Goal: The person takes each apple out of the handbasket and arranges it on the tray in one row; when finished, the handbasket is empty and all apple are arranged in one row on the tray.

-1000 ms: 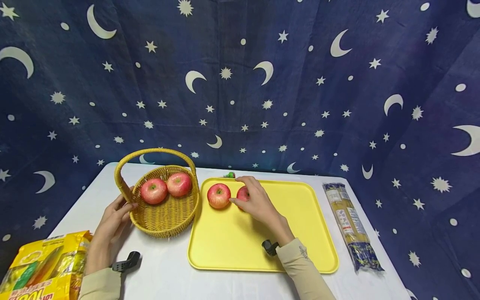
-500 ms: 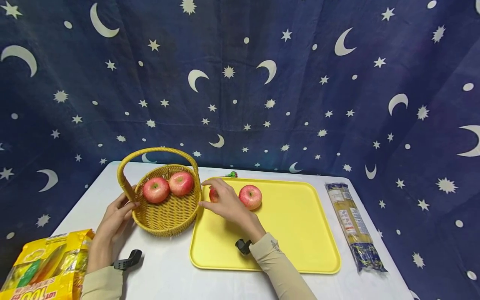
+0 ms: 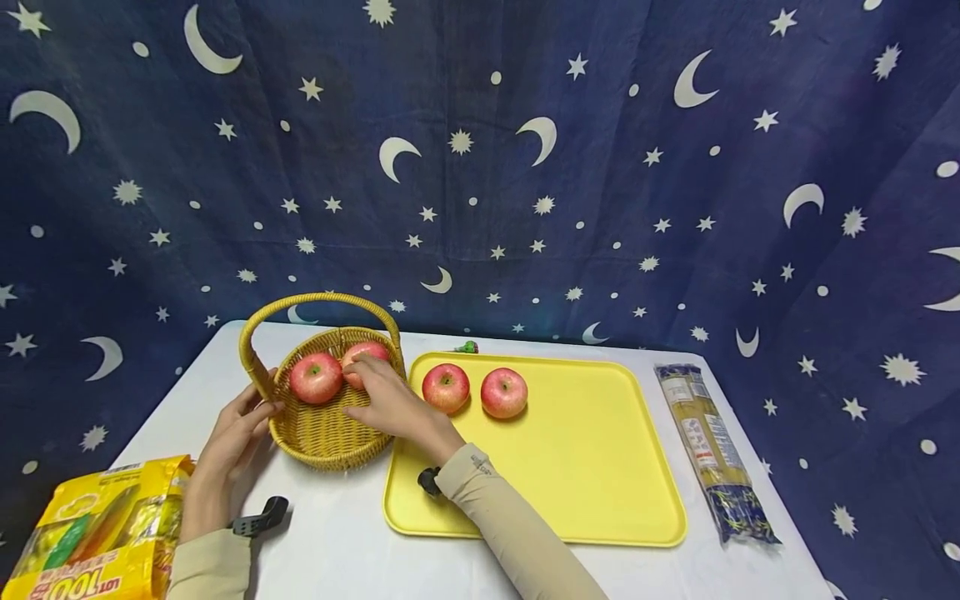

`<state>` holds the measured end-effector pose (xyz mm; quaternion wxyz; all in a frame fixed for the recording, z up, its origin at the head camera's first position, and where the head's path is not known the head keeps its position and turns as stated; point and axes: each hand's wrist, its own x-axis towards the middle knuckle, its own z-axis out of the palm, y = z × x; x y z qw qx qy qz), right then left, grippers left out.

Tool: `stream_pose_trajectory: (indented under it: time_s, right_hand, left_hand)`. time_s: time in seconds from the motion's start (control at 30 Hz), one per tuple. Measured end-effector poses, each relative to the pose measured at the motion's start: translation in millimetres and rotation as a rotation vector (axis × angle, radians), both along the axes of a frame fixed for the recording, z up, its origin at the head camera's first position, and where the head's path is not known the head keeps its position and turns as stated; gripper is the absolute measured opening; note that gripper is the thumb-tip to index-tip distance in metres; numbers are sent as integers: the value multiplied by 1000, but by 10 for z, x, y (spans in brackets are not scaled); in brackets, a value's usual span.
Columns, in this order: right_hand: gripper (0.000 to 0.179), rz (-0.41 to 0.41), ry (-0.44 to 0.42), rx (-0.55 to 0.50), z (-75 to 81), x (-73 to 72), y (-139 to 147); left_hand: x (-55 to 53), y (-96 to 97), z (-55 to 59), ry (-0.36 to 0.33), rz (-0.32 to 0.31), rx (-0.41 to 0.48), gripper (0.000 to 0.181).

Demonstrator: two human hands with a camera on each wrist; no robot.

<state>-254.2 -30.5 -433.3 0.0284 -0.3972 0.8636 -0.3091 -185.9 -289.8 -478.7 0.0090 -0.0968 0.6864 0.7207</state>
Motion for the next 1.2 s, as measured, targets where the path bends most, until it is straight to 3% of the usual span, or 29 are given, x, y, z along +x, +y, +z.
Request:
stream_pose_trajectory:
  time_s: [0.13, 0.3, 0.53, 0.67, 0.97, 1.2]
  right_hand:
    - [61, -17, 38, 18, -55, -105, -128]
    - [64, -101, 58, 52, -111, -207, -180]
    - [69, -145, 52, 94, -145, -272, -205]
    - [69, -163, 66, 138, -128, -241, -236]
    - [70, -195, 115, 367, -42, -76, -323]
    - [67, -166, 128, 370, -65, 38, -262]
  left_hand:
    - [-18, 39, -20, 0, 4, -11, 70]
    - [-38, 85, -56, 16, -12, -19, 70]
    - [-38, 99, -61, 8, -6, -16, 71]
    - [-34, 91, -59, 4, -3, -8, 71]
    - [-10, 12, -36, 4, 1, -23, 71]
    - [-6, 13, -12, -3, 4, -10, 71]
